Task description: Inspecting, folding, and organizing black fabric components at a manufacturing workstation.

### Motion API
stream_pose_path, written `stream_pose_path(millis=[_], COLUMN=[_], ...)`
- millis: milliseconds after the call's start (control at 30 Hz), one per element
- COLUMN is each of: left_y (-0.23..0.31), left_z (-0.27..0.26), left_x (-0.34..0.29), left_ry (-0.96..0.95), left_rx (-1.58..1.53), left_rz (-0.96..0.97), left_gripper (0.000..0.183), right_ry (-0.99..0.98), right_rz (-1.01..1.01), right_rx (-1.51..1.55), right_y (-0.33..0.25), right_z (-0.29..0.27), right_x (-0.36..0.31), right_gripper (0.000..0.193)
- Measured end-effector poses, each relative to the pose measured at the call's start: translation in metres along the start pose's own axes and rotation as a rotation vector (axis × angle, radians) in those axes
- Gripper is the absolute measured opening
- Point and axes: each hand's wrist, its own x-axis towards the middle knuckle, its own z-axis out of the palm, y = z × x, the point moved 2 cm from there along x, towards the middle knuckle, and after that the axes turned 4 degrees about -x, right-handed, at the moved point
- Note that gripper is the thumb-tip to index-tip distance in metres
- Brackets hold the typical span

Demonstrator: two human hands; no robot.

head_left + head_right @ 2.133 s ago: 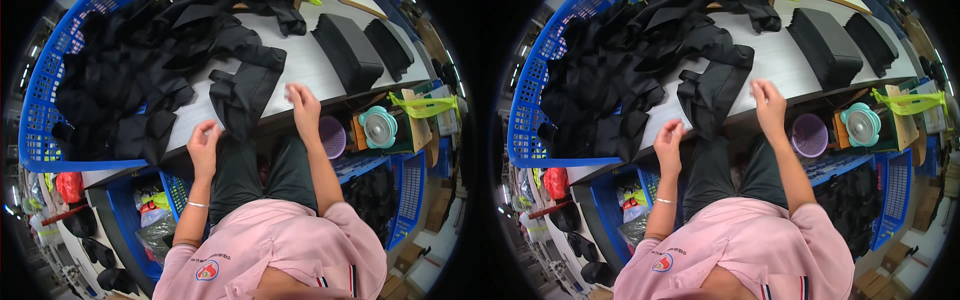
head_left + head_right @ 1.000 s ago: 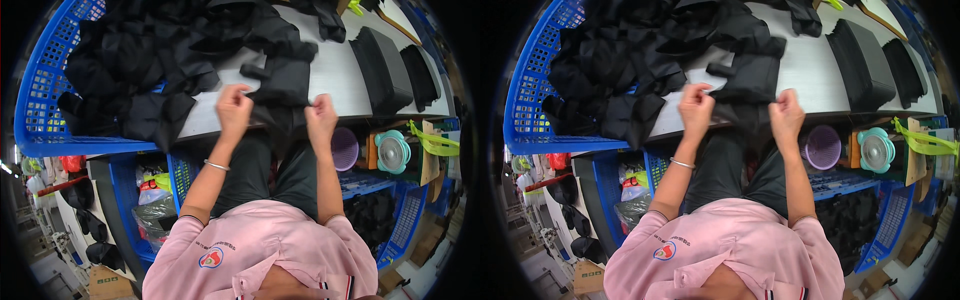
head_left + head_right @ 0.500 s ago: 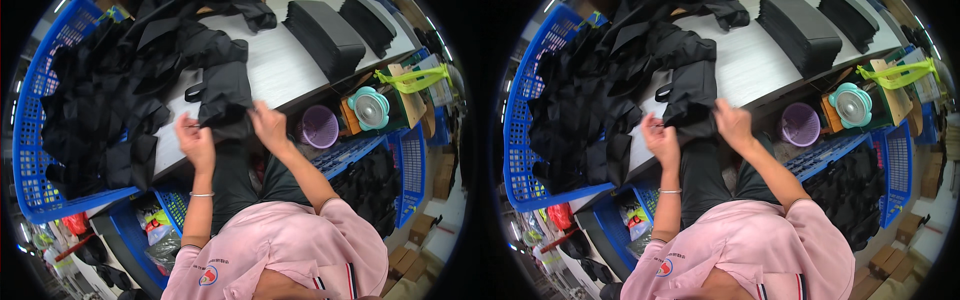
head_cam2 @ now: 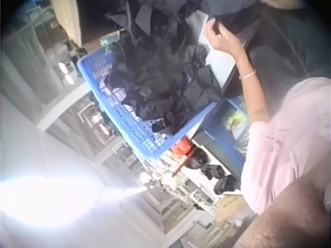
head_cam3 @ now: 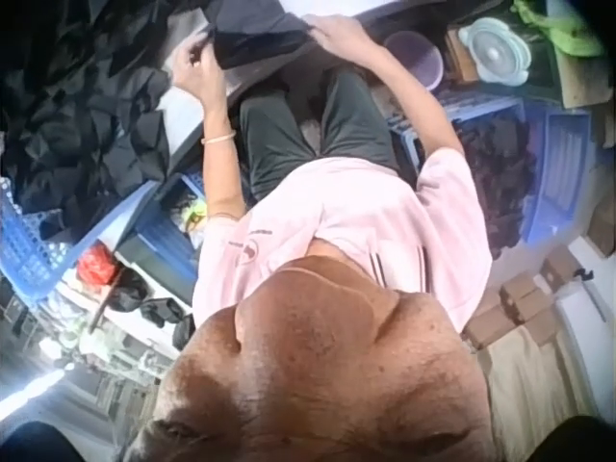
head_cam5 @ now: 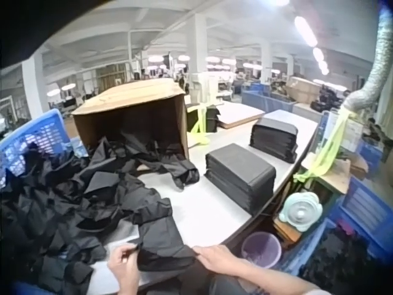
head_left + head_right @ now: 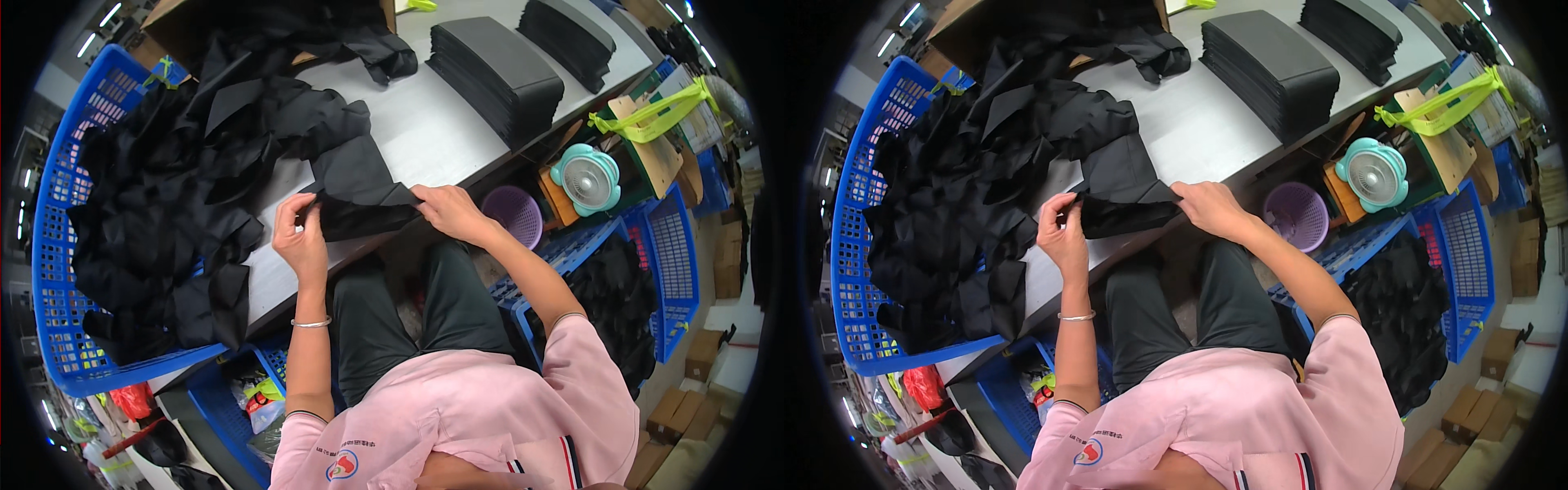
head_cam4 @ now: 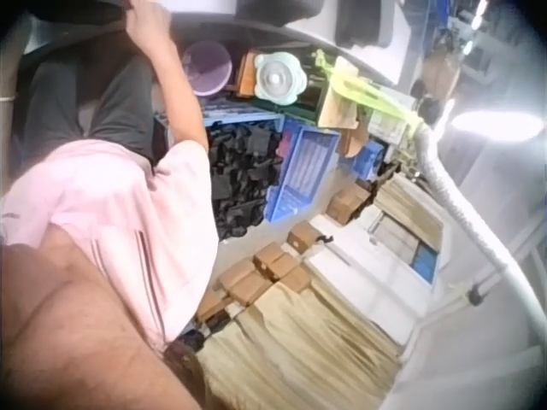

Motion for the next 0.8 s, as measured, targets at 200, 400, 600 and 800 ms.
stream_pose_path(millis=[200,400,600,800], left_y=[0.000,0.005,0.012,0.034], left_z=[-0.004,0.001,0.008,-0.014], left_x=[-0.004,-0.007,-0.020,-0.043], left_ry=[-0.457,-0.318,-0.321,-0.261], left_rx=[0.050,0.181,0.119,0.032], left_rz=[-0.240,-0.114,-0.147,-0.176], left_gripper=[0.022,0.024,0.027,0.040], right_ry=[-0.066,0.843,0.563,0.507], right_rz=[0.039,0.069,0.278,0.205], right_rx=[0.131,-0.738,-0.858,-0.810], right_y=[0.007,0.058,0.105,0.073], right_z=[-0.067,-0.170,-0.174,-0.160], right_x=[0.011,0.065,0.081,0.051], right_gripper=[0.035,0.046,0.029,0.028])
